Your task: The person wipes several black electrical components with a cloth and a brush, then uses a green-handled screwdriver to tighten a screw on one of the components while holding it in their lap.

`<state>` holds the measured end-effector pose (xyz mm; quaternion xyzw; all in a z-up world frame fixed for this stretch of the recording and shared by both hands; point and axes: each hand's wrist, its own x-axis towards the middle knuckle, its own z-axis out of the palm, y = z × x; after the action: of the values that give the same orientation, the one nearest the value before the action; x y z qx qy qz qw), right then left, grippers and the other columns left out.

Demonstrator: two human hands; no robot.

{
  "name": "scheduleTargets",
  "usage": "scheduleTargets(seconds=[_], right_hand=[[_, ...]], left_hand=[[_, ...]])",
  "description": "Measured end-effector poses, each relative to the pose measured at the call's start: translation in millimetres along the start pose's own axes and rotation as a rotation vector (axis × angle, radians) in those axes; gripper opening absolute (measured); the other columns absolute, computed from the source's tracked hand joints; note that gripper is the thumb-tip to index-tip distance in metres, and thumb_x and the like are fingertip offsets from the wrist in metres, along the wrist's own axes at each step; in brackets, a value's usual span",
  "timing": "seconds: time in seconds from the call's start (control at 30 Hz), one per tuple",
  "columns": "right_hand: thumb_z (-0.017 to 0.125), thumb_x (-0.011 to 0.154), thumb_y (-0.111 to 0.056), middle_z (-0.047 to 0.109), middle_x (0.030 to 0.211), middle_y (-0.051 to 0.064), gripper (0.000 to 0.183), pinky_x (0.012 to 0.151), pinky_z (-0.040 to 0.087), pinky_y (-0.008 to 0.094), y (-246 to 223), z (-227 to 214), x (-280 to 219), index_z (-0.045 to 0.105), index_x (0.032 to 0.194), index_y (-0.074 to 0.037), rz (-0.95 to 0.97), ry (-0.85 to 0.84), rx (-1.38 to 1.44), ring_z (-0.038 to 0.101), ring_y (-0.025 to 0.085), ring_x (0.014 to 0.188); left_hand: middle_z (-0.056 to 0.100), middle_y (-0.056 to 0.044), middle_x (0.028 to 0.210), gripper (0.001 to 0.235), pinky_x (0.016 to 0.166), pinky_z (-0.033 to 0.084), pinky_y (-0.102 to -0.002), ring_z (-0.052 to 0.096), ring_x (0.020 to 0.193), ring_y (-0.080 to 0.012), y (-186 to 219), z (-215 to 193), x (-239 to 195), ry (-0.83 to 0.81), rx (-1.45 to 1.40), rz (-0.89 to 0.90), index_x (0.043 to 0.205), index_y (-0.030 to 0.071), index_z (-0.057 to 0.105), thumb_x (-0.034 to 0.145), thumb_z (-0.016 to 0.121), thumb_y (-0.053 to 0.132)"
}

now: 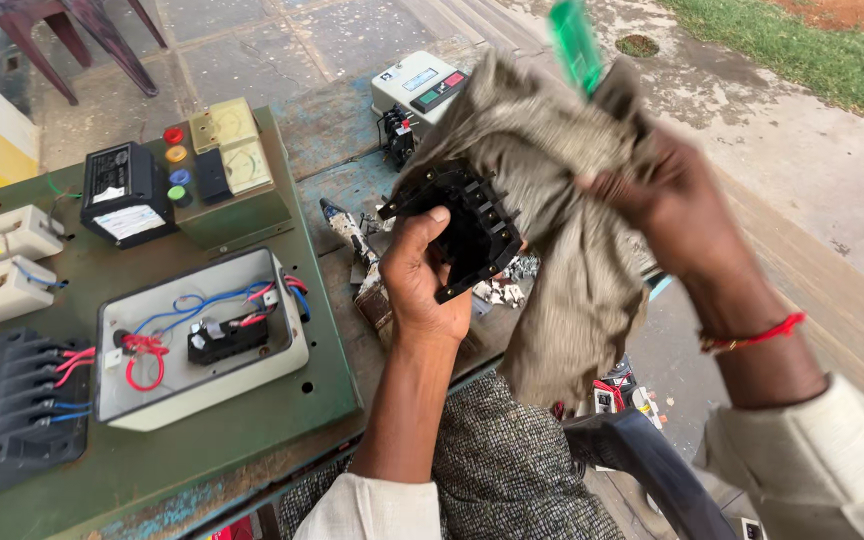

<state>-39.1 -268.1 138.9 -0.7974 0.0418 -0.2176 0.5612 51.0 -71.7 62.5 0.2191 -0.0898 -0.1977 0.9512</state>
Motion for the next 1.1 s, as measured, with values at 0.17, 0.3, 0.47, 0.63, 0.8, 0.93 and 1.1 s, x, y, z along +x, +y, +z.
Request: scheduleTargets(seconds=[0.17, 0.3, 0.47, 0.63, 0.8, 0.93, 1.1], right_hand=[[0.071, 0.100, -0.004, 0.070, 0.117, 0.005, 0.025, 0.092, 0.057, 0.027, -16.0, -37.3, 71.5, 0.063, 0.124, -0.002, -0.416, 0.080, -0.173, 0.067, 0.012, 0.104], [0.071, 0.096, 0.010, 0.070, 0.116, 0.016, 0.029, 0.095, 0.062, 0.039, 28.8, -36.9, 98.7, 0.063, 0.123, 0.005, -0.706, 0.143, -0.749, 0.072, 0.027, 0.108], [0.072, 0.081, 0.001, 0.069, 0.116, 0.015, 0.038, 0.075, 0.059, 0.046, 105.4, -3.6, 92.7, 0.068, 0.118, -0.002, -0.441, 0.068, -0.985, 0.071, 0.037, 0.085], [0.072, 0.081, -0.016, 0.067, 0.109, 0.017, 0.041, 0.072, 0.056, 0.050, 150.9, 8.1, 81.2, 0.068, 0.120, -0.005, -0.203, -0.047, -0.984, 0.068, 0.043, 0.084], [0.077, 0.081, -0.025, 0.067, 0.107, 0.015, 0.033, 0.076, 0.057, 0.048, 157.9, -0.9, 83.6, 0.068, 0.105, -0.006, -0.034, -0.191, -1.024, 0.069, 0.040, 0.085], [0.074, 0.079, -0.022, 0.069, 0.111, 0.013, 0.038, 0.075, 0.056, 0.050, 140.8, -5.3, 85.6, 0.070, 0.115, -0.009, -0.037, -0.058, -1.041, 0.069, 0.041, 0.087], [0.073, 0.085, -0.023, 0.069, 0.115, 0.014, 0.035, 0.076, 0.056, 0.050, 166.4, 13.1, 81.6, 0.071, 0.117, -0.010, 0.013, -0.114, -1.161, 0.069, 0.041, 0.090]], left_hand=[[0.068, -0.011, 0.105, 0.037, 0.085, 0.062, -0.037, 0.072, 0.092, -0.0210, 25.0, -5.1, -3.8, -0.077, 0.203, 0.047, 0.119, 0.002, 0.058, 0.083, 0.062, 0.011], [0.067, -0.012, 0.096, 0.034, 0.073, 0.061, -0.042, 0.070, 0.082, -0.0244, 49.7, -15.5, -13.7, 0.037, 0.438, 0.000, 0.113, 0.003, 0.053, 0.081, 0.062, 0.010], [0.065, -0.012, 0.101, 0.039, 0.080, 0.060, -0.035, 0.067, 0.089, -0.0192, 71.9, -33.9, -30.5, 0.118, 0.617, 0.073, 0.118, 0.001, 0.054, 0.082, 0.063, 0.009], [0.060, -0.010, 0.105, 0.045, 0.084, 0.055, -0.033, 0.061, 0.094, -0.0173, 83.9, -49.5, -39.4, 0.200, 0.768, 0.014, 0.125, 0.003, 0.056, 0.081, 0.064, 0.009], [0.061, -0.009, 0.106, 0.046, 0.091, 0.045, -0.030, 0.056, 0.099, -0.0167, 80.2, -65.9, -32.2, 0.261, 0.899, -0.012, 0.126, 0.003, 0.059, 0.081, 0.066, 0.010], [0.062, -0.008, 0.109, 0.047, 0.092, 0.046, -0.030, 0.058, 0.102, -0.0166, 81.1, -69.9, -28.8, 0.309, 0.947, -0.051, 0.125, 0.003, 0.060, 0.080, 0.067, 0.011], [0.065, -0.008, 0.108, 0.046, 0.089, 0.050, -0.030, 0.060, 0.099, -0.0165, 77.3, -64.5, -39.4, 0.365, 1.056, -0.004, 0.126, 0.003, 0.060, 0.082, 0.070, 0.013]])
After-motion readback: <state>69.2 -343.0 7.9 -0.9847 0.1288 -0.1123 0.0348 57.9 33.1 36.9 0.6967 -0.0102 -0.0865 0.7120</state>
